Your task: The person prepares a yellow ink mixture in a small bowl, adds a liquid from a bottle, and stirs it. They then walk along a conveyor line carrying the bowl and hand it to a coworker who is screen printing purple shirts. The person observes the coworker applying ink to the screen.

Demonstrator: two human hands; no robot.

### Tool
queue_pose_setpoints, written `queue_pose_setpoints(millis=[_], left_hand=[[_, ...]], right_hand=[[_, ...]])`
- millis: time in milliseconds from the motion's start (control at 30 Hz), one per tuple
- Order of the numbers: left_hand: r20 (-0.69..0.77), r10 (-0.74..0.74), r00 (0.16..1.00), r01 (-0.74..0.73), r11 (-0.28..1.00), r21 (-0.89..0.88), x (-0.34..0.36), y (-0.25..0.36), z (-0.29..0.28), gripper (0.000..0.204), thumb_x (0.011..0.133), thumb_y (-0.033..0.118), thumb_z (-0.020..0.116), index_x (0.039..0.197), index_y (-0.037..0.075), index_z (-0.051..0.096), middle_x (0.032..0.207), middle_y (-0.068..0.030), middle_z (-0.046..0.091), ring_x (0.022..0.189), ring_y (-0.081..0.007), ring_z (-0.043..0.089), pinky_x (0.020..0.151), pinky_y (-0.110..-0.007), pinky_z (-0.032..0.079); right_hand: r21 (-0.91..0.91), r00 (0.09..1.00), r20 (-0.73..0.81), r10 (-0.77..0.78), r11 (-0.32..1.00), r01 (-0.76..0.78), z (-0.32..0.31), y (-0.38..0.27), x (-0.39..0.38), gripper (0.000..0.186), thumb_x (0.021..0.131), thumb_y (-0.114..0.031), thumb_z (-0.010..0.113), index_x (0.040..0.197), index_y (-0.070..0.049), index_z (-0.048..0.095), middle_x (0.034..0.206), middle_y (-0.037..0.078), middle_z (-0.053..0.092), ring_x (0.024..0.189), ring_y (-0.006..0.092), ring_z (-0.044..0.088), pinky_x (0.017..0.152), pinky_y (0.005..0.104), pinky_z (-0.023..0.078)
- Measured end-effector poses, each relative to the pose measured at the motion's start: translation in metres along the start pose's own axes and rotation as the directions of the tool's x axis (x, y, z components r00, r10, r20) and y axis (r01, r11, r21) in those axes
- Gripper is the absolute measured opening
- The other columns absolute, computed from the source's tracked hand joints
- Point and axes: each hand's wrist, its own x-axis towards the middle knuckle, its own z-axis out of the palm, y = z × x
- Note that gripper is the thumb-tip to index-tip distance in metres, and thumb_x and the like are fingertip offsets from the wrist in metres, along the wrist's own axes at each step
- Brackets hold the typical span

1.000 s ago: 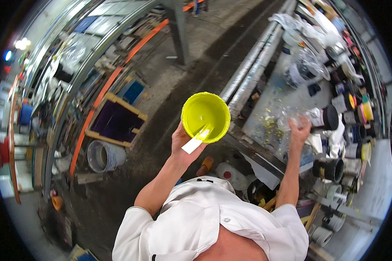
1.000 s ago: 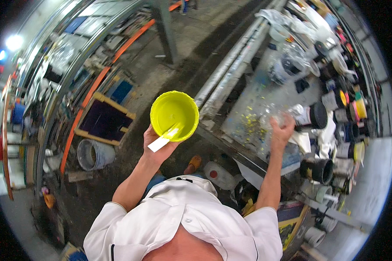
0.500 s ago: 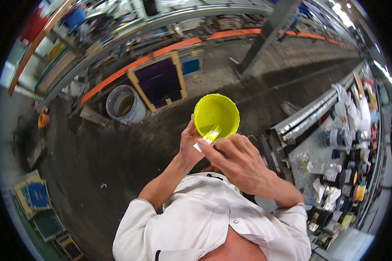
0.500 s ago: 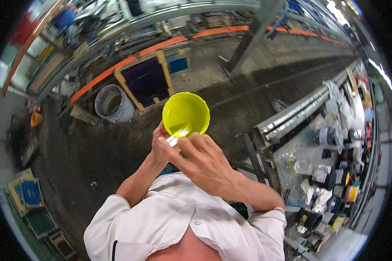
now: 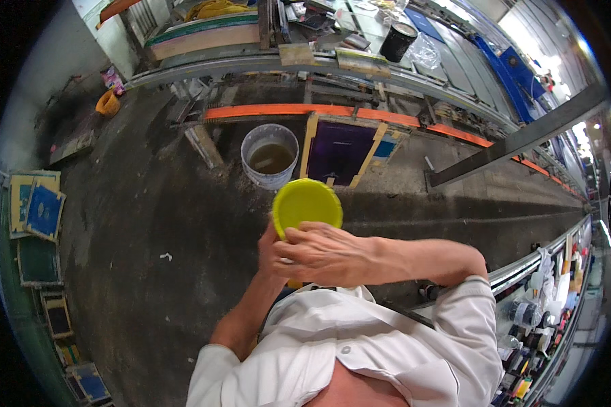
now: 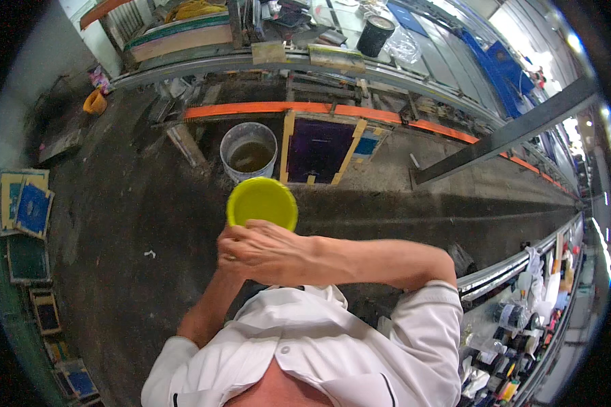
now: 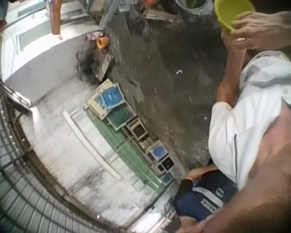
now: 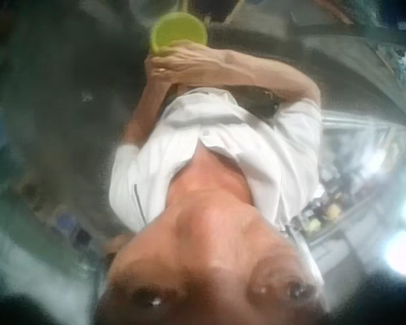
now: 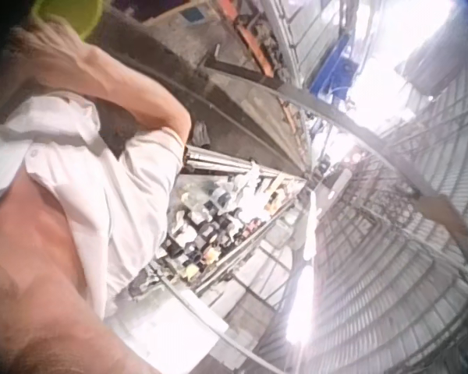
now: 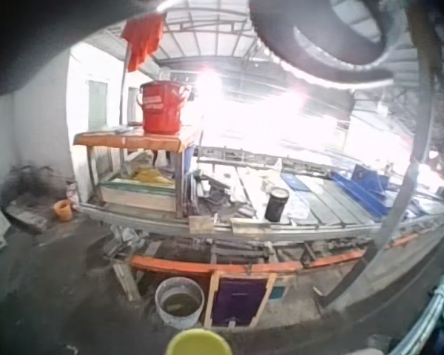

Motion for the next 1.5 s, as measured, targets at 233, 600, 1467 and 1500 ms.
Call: queue_pose_setpoints(millis=[233,600,1467,1500], left_hand=[[-0.134,0.336,0.932,-0.338,0.941,0.006,0.014,0.101,0.006,0.042,0.100,0.036,0.043,0.132,0.011,0.051,0.129,-0.0082,0.056,0.126,-0.0233,0.050,0.104,-0.045,0.044],[-0.310,0.652,0.693,-0.682,0.731,0.014,0.004,0.309,-0.038,0.041,0.102,0.033,0.037,0.134,0.010,0.049,0.135,-0.0144,0.052,0.123,-0.0300,0.054,0.100,-0.053,0.046],[-0.294,0.741,0.604,-0.769,0.639,0.032,-0.045,0.867,-0.079,0.041,0.101,0.033,0.042,0.133,0.008,0.049,0.136,-0.0111,0.053,0.125,-0.0283,0.052,0.106,-0.048,0.043],[-0.289,0.739,0.609,-0.770,0.638,0.007,-0.037,0.888,-0.080,0.041,0.101,0.033,0.042,0.133,0.008,0.049,0.135,-0.0111,0.053,0.125,-0.0282,0.052,0.106,-0.048,0.043]], right_hand=[[-0.117,0.994,-0.083,-0.076,0.991,0.066,-0.046,0.087,0.133,0.029,0.073,-0.013,0.066,0.102,-0.007,0.061,0.095,0.009,0.060,0.093,0.0271,0.064,0.067,0.0403,0.054],[0.210,0.991,-0.130,-0.021,0.976,0.048,-0.034,0.208,0.328,0.012,0.084,-0.009,0.066,0.092,-0.005,0.060,0.077,0.012,0.060,0.065,0.0333,0.062,0.053,0.0414,0.048],[0.260,0.987,-0.149,-0.062,0.961,0.100,0.000,0.337,0.895,0.008,0.083,0.001,0.058,0.090,-0.004,0.059,0.070,0.017,0.060,0.061,0.0354,0.062,0.054,0.0421,0.046],[0.320,0.993,-0.116,-0.019,0.946,0.055,-0.004,0.350,0.914,0.007,0.084,0.000,0.059,0.089,-0.004,0.060,0.068,0.017,0.060,0.059,0.0344,0.062,0.053,0.0408,0.046]])
